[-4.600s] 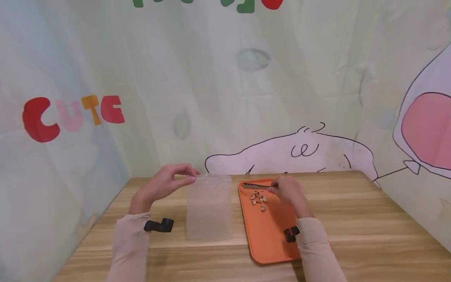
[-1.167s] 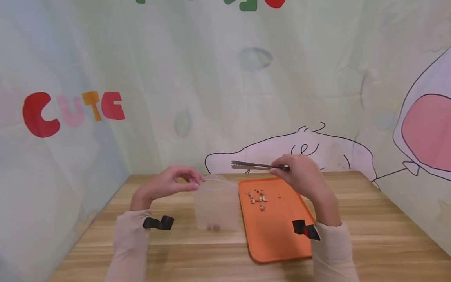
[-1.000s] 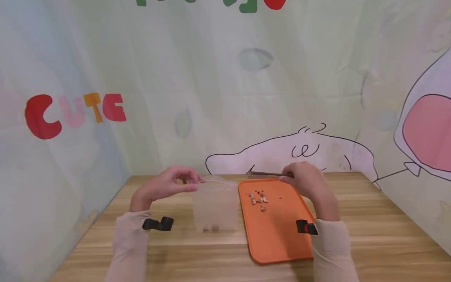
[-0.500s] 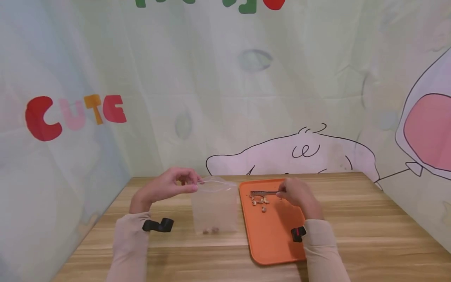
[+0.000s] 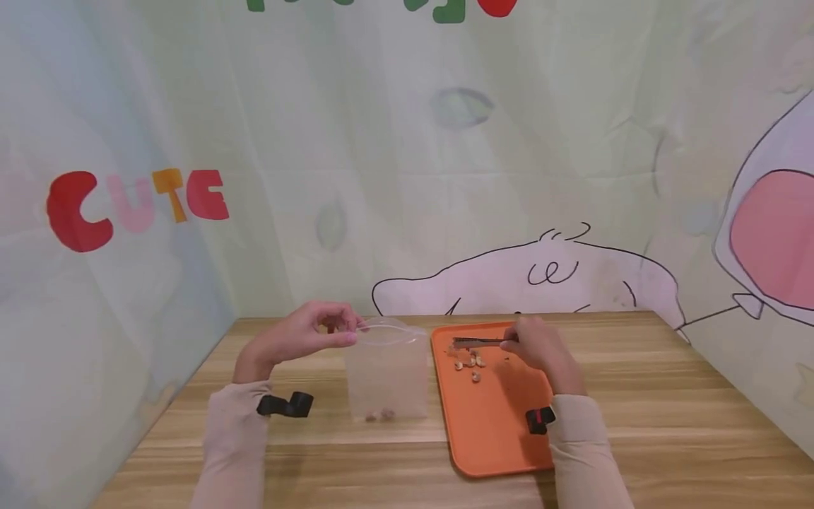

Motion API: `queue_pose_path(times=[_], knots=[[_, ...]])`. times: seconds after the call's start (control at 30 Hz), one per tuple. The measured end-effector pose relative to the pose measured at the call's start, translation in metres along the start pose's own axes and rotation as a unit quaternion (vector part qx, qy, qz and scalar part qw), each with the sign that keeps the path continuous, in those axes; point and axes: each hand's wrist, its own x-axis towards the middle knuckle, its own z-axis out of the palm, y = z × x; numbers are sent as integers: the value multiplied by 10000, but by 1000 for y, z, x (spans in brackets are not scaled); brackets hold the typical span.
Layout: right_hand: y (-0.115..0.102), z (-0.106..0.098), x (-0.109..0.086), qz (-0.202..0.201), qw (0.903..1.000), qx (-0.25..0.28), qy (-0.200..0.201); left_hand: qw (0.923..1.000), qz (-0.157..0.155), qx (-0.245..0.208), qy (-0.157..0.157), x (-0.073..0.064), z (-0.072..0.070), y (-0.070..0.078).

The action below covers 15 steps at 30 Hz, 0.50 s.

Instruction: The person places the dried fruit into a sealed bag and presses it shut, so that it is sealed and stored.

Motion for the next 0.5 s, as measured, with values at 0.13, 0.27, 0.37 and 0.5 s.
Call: queue_pose_path(times=[0.13, 0.27, 0.37, 0.5], knots=[[-13, -22, -5, -58, 9985, -95, 528, 10000, -28, -14, -36, 0, 0, 1], [-36, -48, -12, -318, 9912, 36, 1286, 10000, -45, 13, -24, 0, -2, 1], [-56, -62, -21, -640, 9816, 162, 1790, 10000, -33, 46, -45, 0, -3, 1], [-77, -73, -31, -1209, 9656, 207, 2292, 9999, -42, 19, -111, 1, -3, 0]])
